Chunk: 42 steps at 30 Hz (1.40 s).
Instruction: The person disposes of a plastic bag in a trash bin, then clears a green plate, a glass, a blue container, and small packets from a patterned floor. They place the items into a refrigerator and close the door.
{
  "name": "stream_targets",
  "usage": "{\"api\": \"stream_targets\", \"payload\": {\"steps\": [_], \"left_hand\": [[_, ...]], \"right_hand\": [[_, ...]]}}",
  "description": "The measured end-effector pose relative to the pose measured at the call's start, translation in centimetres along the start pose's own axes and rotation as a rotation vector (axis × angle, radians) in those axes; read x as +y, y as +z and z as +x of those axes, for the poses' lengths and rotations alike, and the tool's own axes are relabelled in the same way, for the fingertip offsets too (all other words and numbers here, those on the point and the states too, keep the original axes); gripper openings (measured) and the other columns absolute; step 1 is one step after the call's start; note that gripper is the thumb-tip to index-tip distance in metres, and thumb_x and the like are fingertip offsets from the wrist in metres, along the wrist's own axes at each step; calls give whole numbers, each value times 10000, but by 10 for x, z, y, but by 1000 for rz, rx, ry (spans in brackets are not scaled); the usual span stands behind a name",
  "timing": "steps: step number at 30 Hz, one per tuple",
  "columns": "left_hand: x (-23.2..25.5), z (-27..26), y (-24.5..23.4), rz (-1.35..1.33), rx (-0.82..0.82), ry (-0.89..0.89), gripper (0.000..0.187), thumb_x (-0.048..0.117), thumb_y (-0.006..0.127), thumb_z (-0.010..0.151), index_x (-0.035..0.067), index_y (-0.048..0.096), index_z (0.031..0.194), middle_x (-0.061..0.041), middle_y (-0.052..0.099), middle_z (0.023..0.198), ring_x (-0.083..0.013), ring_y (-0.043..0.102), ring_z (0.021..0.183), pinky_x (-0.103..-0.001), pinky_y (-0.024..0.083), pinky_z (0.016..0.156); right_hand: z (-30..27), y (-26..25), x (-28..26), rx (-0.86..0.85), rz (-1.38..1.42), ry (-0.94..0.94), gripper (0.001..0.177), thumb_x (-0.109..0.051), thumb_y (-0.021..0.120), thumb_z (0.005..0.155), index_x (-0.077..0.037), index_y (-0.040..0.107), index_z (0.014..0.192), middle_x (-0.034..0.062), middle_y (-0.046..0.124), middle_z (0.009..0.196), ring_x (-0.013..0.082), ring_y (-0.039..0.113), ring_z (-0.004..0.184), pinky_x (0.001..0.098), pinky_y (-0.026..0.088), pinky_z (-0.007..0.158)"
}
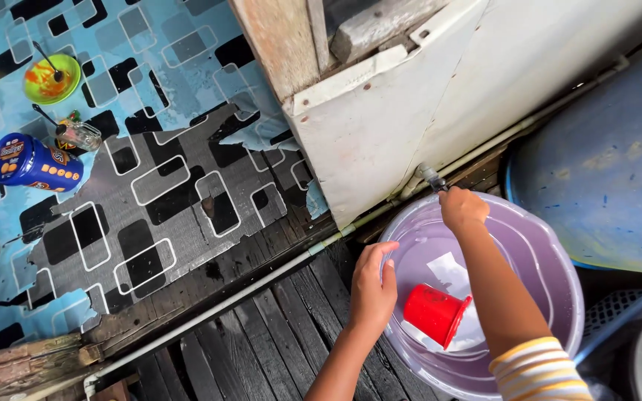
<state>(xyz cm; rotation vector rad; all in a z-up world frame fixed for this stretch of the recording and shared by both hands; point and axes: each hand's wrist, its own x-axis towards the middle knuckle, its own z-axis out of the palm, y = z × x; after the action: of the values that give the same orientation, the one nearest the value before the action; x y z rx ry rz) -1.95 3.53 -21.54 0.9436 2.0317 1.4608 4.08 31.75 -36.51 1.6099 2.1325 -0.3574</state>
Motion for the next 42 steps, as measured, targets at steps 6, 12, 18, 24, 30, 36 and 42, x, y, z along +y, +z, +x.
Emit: {"api": "stream_targets", "payload": {"steps": [6,12,18,24,30,36,42], "left_hand": [[44,-9,-29,-5,28,13,334,26,475,925,69,649,1207,-101,680,1201,-294,640,1146,-401,481,1015],[109,-18,-98,3,142,-14,336,46,474,923,74,650,1207,-104,682,1217,-286,637,1161,-398,472,1043],[158,-17,-221,65,333,-169,327,70,531,965,145,666,1253,-175,689,1148,-413,643,1144,-492,507,1008],[179,-12,-377,87,540,-216,315,95,545,989,162,675,1268,-134,702,1204,-366,639,1203,-454,496,1053],[159,1,-524,74,638,-284,302,116,565,1001,175,670,1278,-121,704,1232,-341,644,1220,-466,501,1065],[130,15,-649,51,715,-324,267,148,586,993,189,673,1242,-108,718,1214,-312,655,1217,-438,510,1064],[152,37,-716,16,758,-299,280,125,576,987,158,670,1248,-153,710,1227,-346,657,1209,-465,509,1060]], "right_hand": [[-81,-27,2,457,-329,-260,448,-422,575,931,-187,552,1311,48,679,1156,289,698,1035,442,520,801],[-222,-106,-60,-6,-311,-578,338,-458,580,958,-251,616,1223,50,751,1126,311,737,1037,468,573,778],[-357,-217,-156,14,-244,-991,417,-374,647,920,-187,636,1293,107,745,1112,343,752,998,517,613,775],[-458,-308,-270,37,-287,-1005,415,-445,602,939,-206,673,1271,102,705,1237,333,726,1109,519,615,891],[-478,-343,-415,118,-351,-1125,462,-387,542,982,-259,530,1426,83,602,1356,349,706,1124,536,624,889],[-541,-396,-545,190,-338,-1238,422,-366,528,1003,-225,573,1399,85,609,1327,340,720,1076,513,629,866],[-585,-429,-616,227,-321,-1259,374,-370,540,997,-208,623,1324,90,693,1169,309,742,998,485,633,824]]}}
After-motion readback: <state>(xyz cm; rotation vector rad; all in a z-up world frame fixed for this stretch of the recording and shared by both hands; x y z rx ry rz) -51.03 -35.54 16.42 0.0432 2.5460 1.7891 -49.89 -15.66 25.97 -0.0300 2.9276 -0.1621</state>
